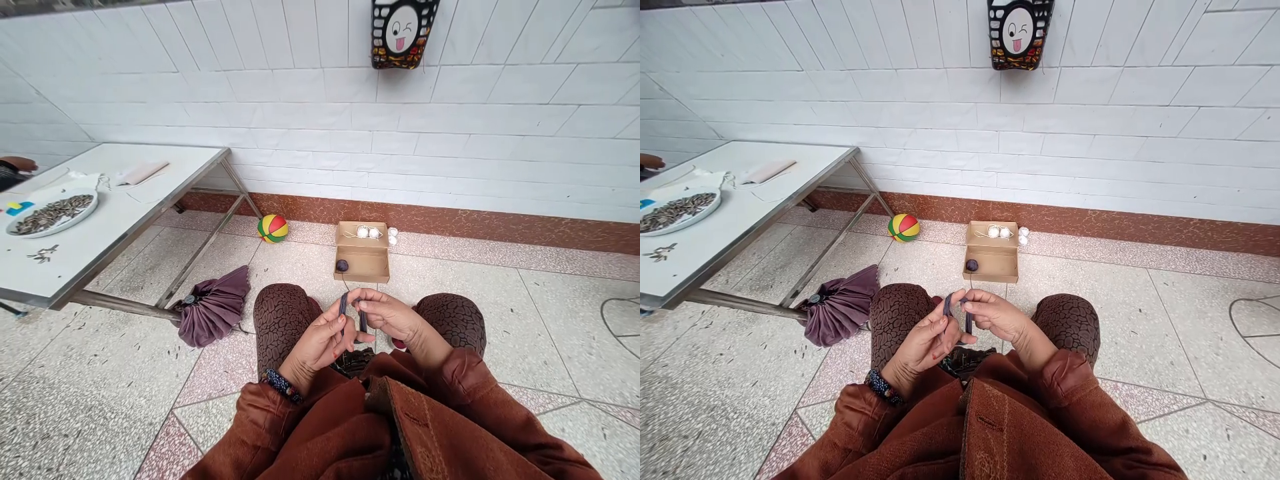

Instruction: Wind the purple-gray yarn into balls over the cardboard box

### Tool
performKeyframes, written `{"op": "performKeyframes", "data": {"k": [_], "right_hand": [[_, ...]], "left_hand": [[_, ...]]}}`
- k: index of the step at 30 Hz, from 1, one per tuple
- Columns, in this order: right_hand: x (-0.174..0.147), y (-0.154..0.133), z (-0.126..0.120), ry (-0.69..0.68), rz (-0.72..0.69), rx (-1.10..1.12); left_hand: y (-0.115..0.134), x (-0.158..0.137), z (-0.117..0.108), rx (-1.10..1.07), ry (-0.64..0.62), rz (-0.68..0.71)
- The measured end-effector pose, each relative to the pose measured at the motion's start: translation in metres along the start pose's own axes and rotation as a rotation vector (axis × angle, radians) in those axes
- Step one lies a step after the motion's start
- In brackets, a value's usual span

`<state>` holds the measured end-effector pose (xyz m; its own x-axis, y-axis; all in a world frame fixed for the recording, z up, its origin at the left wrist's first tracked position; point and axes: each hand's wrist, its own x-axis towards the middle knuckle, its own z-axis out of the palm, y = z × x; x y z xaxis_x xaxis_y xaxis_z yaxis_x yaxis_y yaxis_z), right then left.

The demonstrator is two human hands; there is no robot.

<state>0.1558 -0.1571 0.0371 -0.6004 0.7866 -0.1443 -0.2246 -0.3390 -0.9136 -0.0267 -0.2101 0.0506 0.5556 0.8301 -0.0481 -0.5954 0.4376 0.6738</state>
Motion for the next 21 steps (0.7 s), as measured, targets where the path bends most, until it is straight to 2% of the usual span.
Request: {"op": "performKeyframes", "data": {"k": [3, 6, 10, 14, 17, 19, 21], "right_hand": [[-0.001, -0.001, 0.002, 0.031, 0.076, 0.246], [-0.001, -0.003, 0.002, 0.045, 0.111, 0.387], [0.001, -0.004, 0.008, 0.141, 0.030, 0.425], [0.005, -0.003, 0.018, 0.254, -0.152, 0.298], [0.006, -0.001, 0.024, 0.257, -0.235, 0.088], [0.005, 0.000, 0.025, 0.248, -0.279, -0.109], [0.002, 0.001, 0.023, 0.257, -0.320, -0.304]], "left_hand": [[-0.001, 0.002, 0.000, -0.066, 0.069, 0.044], [-0.003, 0.004, -0.001, -0.136, 0.128, 0.097], [-0.004, 0.007, -0.002, -0.207, 0.238, 0.180], [-0.001, 0.015, 0.000, -0.301, 0.360, 0.268], [0.004, 0.019, 0.001, -0.317, 0.441, 0.296], [0.005, 0.021, 0.001, -0.256, 0.477, 0.291], [0.004, 0.020, -0.003, -0.095, 0.510, 0.295]]}}
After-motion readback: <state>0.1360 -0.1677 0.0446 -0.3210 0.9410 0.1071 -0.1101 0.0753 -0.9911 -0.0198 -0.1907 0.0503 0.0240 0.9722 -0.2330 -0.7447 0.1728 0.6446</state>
